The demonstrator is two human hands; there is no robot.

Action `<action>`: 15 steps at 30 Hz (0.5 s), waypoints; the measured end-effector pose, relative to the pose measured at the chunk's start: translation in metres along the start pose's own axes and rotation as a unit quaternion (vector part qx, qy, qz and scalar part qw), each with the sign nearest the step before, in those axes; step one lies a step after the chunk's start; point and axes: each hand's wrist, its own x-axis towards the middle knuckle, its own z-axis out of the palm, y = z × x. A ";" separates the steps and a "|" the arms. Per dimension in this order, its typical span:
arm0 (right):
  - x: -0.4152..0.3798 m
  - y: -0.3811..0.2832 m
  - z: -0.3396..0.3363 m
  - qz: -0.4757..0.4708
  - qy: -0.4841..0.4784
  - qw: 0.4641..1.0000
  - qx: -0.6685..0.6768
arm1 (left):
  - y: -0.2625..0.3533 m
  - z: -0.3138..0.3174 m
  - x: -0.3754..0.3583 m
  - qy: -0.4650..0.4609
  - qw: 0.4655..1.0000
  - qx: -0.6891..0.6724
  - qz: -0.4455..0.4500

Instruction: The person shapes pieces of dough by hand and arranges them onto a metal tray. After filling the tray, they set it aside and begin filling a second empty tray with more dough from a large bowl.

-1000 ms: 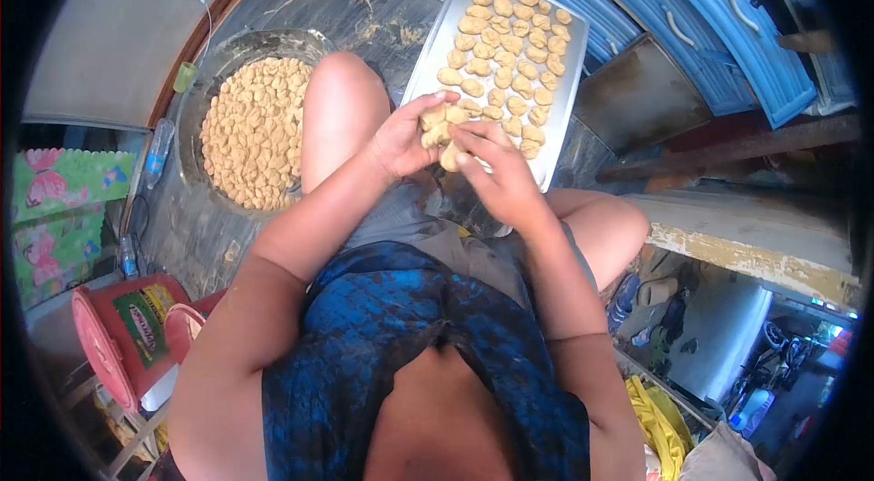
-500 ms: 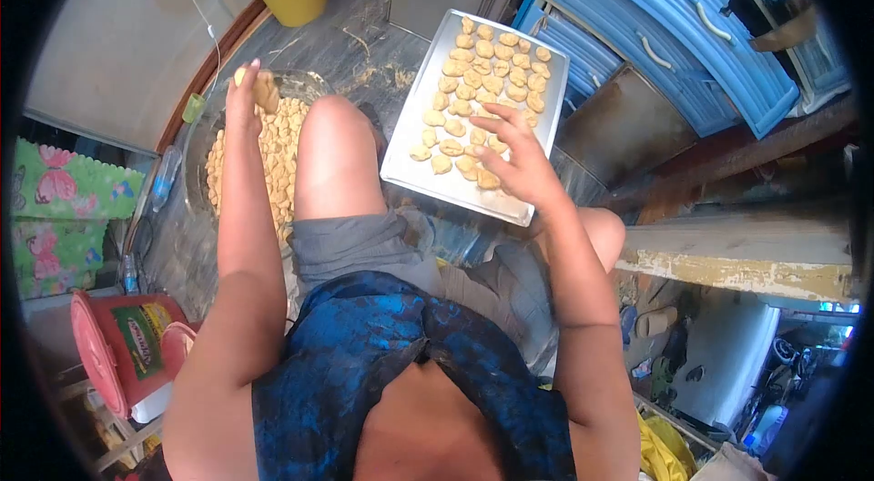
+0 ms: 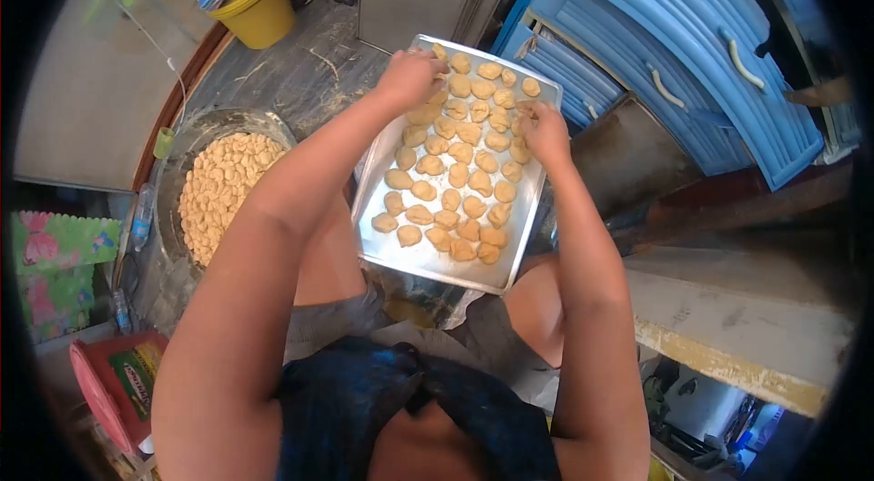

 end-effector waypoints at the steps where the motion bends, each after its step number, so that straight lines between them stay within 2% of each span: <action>1: 0.007 0.004 0.005 0.003 -0.003 1.000 -0.001 | 0.000 0.011 0.010 -0.027 0.999 0.019 0.031; 3: 0.020 0.009 0.014 0.007 0.017 0.998 -0.055 | -0.004 0.034 0.021 -0.037 0.998 0.027 0.032; 6: 0.029 0.014 0.024 -0.007 0.027 0.998 -0.055 | -0.004 0.055 0.012 -0.070 0.996 0.023 0.039; 9: 0.030 0.007 0.026 -0.005 0.024 0.992 -0.127 | -0.006 0.055 0.017 -0.033 0.999 0.008 0.020; 11: 0.033 0.003 0.022 0.026 0.009 0.993 -0.117 | -0.008 0.064 0.014 0.020 0.999 0.010 0.032; 12: 0.034 0.003 0.022 0.054 -0.004 0.992 -0.110 | -0.007 0.065 0.015 0.016 0.999 0.010 0.032; 15: 0.038 0.013 0.030 0.062 0.014 0.994 -0.093 | 0.000 0.068 0.021 0.045 0.999 0.014 0.003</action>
